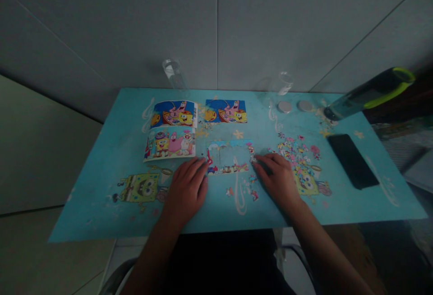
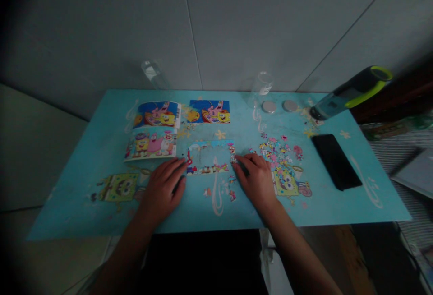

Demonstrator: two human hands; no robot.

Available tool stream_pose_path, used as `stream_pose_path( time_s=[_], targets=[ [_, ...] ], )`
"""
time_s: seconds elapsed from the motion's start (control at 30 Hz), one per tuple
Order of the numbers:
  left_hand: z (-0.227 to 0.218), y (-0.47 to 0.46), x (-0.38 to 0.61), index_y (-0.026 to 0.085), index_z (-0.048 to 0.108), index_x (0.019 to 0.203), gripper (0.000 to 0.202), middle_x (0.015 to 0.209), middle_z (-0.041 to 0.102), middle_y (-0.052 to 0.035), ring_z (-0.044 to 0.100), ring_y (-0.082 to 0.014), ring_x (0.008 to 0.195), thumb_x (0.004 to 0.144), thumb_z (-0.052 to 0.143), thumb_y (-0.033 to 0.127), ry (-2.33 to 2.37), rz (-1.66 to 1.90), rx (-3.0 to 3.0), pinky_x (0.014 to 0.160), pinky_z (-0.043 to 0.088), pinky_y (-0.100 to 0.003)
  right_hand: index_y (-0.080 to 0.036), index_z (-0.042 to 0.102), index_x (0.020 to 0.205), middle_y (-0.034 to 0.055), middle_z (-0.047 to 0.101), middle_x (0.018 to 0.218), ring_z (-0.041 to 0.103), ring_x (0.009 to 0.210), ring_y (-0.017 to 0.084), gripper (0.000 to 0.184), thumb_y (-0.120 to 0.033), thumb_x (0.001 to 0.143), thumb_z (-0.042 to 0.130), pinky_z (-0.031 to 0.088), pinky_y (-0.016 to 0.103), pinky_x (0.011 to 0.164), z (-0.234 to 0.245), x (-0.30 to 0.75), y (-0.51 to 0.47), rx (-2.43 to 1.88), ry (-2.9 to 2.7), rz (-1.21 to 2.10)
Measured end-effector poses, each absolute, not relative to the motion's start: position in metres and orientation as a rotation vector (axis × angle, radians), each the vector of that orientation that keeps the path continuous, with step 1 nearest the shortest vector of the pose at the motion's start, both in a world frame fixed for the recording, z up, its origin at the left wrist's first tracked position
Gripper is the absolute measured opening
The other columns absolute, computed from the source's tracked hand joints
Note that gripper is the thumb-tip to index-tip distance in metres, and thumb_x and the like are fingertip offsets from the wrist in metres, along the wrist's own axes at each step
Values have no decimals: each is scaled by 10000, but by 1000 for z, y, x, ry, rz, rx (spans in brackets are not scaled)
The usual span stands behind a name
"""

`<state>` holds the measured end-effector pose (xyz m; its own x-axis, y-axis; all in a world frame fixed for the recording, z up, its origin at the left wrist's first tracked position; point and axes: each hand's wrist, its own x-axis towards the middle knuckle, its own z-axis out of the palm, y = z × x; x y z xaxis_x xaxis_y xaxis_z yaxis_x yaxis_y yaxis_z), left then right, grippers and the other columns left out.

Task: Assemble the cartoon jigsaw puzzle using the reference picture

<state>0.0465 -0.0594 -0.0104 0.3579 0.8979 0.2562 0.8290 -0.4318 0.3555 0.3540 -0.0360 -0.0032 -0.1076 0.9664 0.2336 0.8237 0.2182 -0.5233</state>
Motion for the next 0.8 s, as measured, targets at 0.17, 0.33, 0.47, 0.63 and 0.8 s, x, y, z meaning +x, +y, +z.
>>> stream_pose_path(
  time_s=[0.17,0.33,0.47,0.63,0.8],
  targets=[
    [-11,-59,47,228,514,1460,473,1481,570,-84,470,-296,1407,987,518,210,1575,628,2453,1182,390,-562,-275,755,1160,98,697,1065,655,983,287,252,-400,974,639,522,491,896,-5,355,-33,-1653,-1966,372],
    [-11,-59,47,236,516,1459,471,1476,573,-86,478,-298,1402,989,513,209,1580,635,2457,1177,392,-565,-253,756,1047,80,748,1029,690,963,280,180,-376,960,657,537,475,891,-4,358,-33,-1624,-1901,454],
    [-10,-60,47,216,525,1447,461,1485,566,-89,464,-288,1416,986,519,205,1579,625,2460,1195,381,-544,-259,757,984,45,778,967,715,878,251,155,-351,971,632,554,443,855,-2,363,-35,-1605,-1836,556],
    [-10,-60,47,218,521,1448,462,1482,567,-84,462,-285,1418,986,519,208,1580,618,2461,1198,378,-541,-257,768,980,44,786,979,726,892,247,158,-327,970,627,559,427,859,2,367,-36,-1579,-1838,618],
    [-10,-60,47,230,520,1449,463,1486,563,-85,465,-288,1417,986,520,209,1577,623,2461,1191,383,-552,-258,771,1013,42,787,1001,729,907,245,161,-330,975,631,560,434,872,0,368,-37,-1588,-1842,616]
  ],
)
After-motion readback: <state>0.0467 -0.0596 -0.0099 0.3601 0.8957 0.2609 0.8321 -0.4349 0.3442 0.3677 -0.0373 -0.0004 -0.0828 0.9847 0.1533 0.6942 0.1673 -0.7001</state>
